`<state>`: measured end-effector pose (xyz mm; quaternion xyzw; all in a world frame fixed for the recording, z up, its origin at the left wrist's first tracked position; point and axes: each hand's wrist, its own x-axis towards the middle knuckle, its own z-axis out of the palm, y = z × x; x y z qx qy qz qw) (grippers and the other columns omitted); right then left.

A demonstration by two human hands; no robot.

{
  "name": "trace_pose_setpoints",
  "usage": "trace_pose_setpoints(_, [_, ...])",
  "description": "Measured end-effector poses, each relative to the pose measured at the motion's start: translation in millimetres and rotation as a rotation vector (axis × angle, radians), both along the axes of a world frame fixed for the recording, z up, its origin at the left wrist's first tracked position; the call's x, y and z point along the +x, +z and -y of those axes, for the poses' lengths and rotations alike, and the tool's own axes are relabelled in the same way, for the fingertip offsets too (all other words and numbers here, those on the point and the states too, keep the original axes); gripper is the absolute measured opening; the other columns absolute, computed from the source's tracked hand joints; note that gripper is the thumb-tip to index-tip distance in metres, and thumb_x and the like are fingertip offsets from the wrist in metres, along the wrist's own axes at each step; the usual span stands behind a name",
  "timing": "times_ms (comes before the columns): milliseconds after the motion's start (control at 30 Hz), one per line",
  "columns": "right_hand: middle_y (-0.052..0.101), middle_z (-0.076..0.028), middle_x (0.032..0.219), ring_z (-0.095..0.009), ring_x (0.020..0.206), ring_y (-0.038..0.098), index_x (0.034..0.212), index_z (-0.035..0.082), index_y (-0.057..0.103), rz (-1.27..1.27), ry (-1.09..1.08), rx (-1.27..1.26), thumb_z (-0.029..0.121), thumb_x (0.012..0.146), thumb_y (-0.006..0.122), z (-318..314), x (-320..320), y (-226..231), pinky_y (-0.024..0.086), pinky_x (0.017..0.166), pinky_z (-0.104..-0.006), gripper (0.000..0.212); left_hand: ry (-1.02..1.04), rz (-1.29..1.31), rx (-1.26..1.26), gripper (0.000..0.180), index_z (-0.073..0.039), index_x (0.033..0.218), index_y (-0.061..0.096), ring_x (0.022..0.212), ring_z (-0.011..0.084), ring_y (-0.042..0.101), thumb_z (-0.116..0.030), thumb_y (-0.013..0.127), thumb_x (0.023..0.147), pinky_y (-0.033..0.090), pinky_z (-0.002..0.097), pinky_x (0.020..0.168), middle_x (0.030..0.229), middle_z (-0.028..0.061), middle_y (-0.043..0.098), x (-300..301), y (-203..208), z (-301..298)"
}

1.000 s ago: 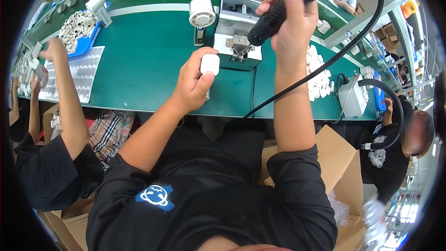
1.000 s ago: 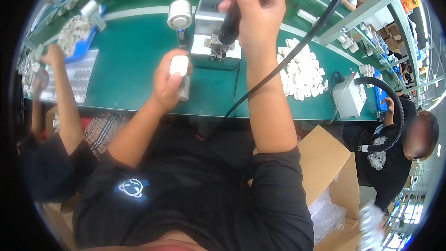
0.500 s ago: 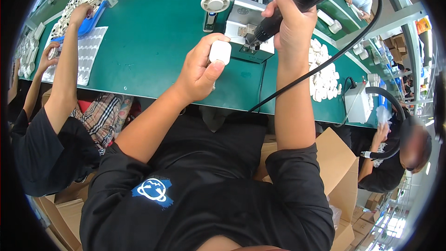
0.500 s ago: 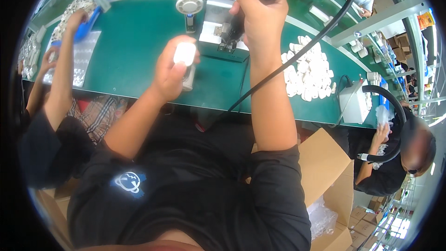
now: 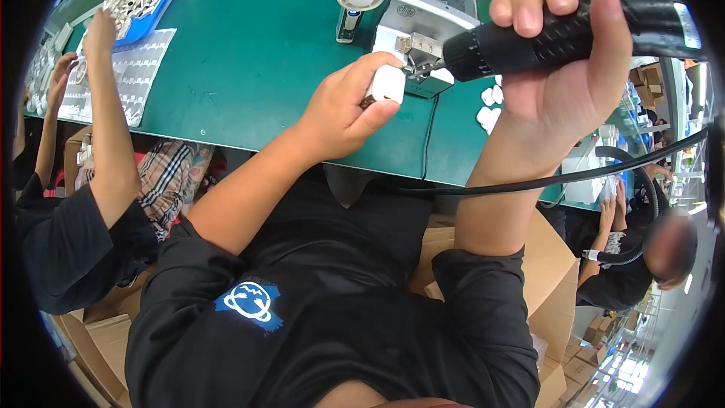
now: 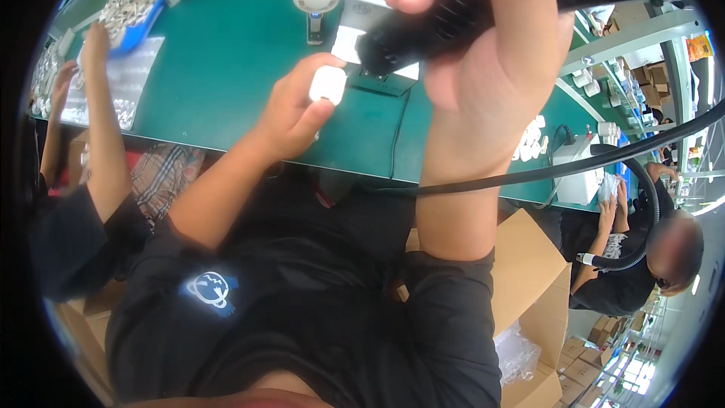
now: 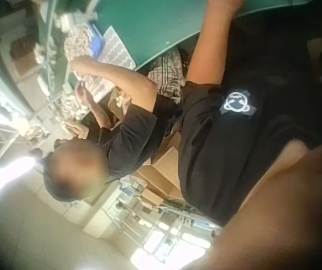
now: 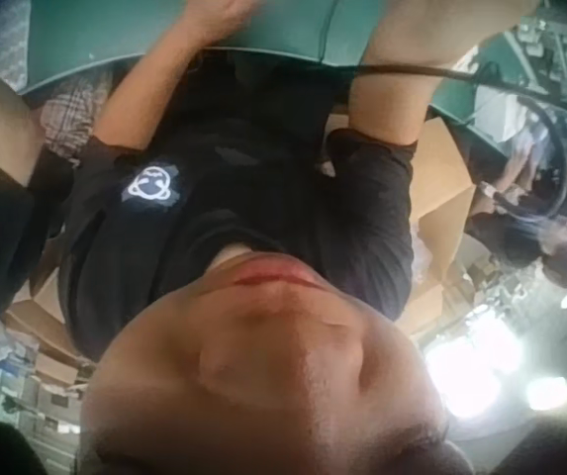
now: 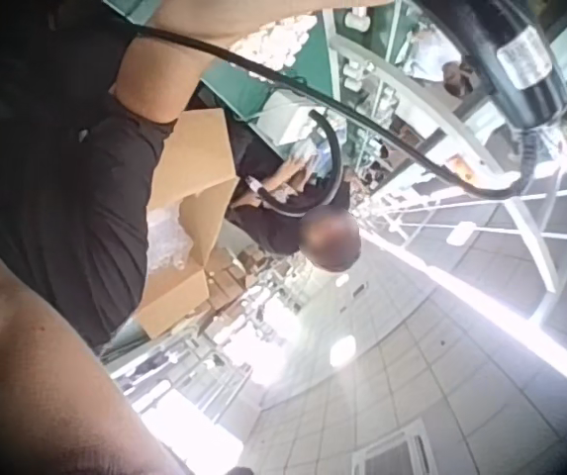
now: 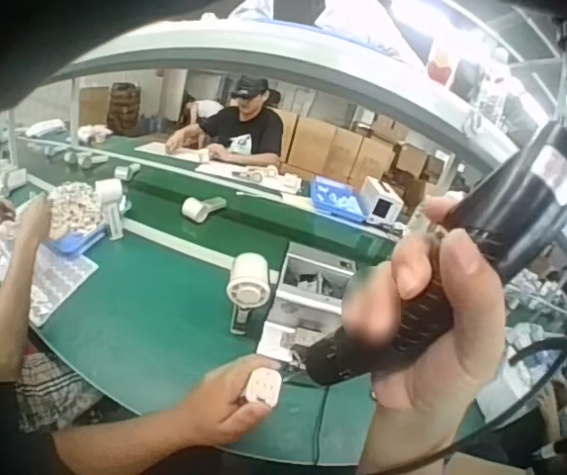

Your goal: Assembling small portable hand fans by attaching plastic components and using an electric screwdriver to fasten screws.

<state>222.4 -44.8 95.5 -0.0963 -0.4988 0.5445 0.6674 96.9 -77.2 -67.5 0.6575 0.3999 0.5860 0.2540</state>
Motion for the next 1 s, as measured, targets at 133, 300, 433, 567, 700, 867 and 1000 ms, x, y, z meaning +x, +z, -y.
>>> trace_pose_setpoints(133, [0.052, -0.005, 0.071, -0.018, 0.056, 0.053, 0.112, 0.002, 0.047, 0.081, 0.16, 0.068, 0.02, 0.089, 0.05, -16.8, 1.6, -11.2, 0.046, 0.057, -0.0338, 0.029, 0.046, -0.103, 0.08, 0.041, -0.005, 0.115, 0.047, 0.073, 0.0269, 0.056, -0.032, 0.054, 0.086, 0.045, 0.033, 0.066, 0.087, 0.0134, 0.056, 1.5, -0.9, -3.7])
trace_pose_setpoints(300, [0.054, -0.006, 0.076, -0.02, 0.063, 0.051, 0.108, 0.003, 0.051, 0.079, 0.402, 0.104, 0.02, 0.089, 0.05, -33.7, 8.1, -20.2, 0.043, 0.064, -0.0376, 0.025, 0.069, -0.093, 0.116, 0.043, -0.005, 0.115, 0.046, 0.077, 0.0327, 0.056, -0.034, 0.055, 0.085, 0.046, 0.0363, 0.068, 0.089, 0.0151, 0.056, -4.6, 0.4, -4.4])
trace_pose_setpoints(433, [0.053, -0.007, 0.078, -0.02, 0.064, 0.05, 0.108, 0.003, 0.051, 0.084, 0.419, 0.076, 0.022, 0.089, 0.051, -30.8, 10.9, -15.0, 0.04, 0.065, -0.0381, 0.027, 0.054, -0.109, 0.103, 0.043, -0.005, 0.114, 0.045, 0.079, 0.0324, 0.057, -0.035, 0.055, 0.085, 0.046, 0.0362, 0.069, 0.091, 0.0153, 0.057, -6.7, 0.3, -2.5])
trace_pose_setpoints(567, [0.052, -0.007, 0.079, -0.019, 0.064, 0.049, 0.11, 0.003, 0.049, 0.123, 0.423, 0.092, 0.022, 0.089, 0.05, -34.5, 11.8, -14.5, 0.039, 0.064, -0.0376, 0.029, 0.046, -0.132, 0.133, 0.044, -0.004, 0.113, 0.045, 0.079, 0.0328, 0.057, -0.035, 0.056, 0.085, 0.046, 0.0363, 0.069, 0.092, 0.0156, 0.057, -4.2, -0.3, -6.4])
trace_pose_setpoints(700, [0.052, -0.006, 0.08, -0.018, 0.064, 0.049, 0.113, 0.003, 0.046, 0.13, 0.439, 0.113, 0.024, 0.087, 0.052, -35.4, 16.3, -17.6, 0.039, 0.064, -0.0372, 0.034, 0.035, -0.139, 0.124, 0.046, -0.003, 0.113, 0.046, 0.079, 0.0331, 0.057, -0.037, 0.057, 0.084, 0.046, 0.0365, 0.069, 0.092, 0.0159, 0.057, -3.8, -0.6, -6.5])
trace_pose_setpoints(867, [0.052, -0.006, 0.08, -0.018, 0.064, 0.05, 0.112, 0.003, 0.046, 0.124, 0.451, 0.1, 0.026, 0.087, 0.052, -26.9, 15.8, -13.6, 0.039, 0.064, -0.0372, 0.035, 0.012, -0.127, 0.126, 0.046, -0.003, 0.113, 0.046, 0.079, 0.0333, 0.057, -0.037, 0.057, 0.083, 0.047, 0.0365, 0.069, 0.092, 0.0162, 0.057, -5.0, 0.5, -8.0])
trace_pose_setpoints(1000, [0.052, -0.006, 0.082, -0.019, 0.065, 0.051, 0.113, 0.003, 0.046, 0.116, 0.446, 0.1, 0.027, 0.087, 0.051, -23.3, 20.5, -10.1, 0.04, 0.065, -0.0379, 0.035, 0.035, -0.096, 0.131, 0.046, -0.002, 0.113, 0.047, 0.08, 0.0338, 0.058, -0.034, 0.059, 0.082, 0.047, 0.0362, 0.07, 0.094, 0.0168, 0.057, -8.0, -0.8, -8.7])
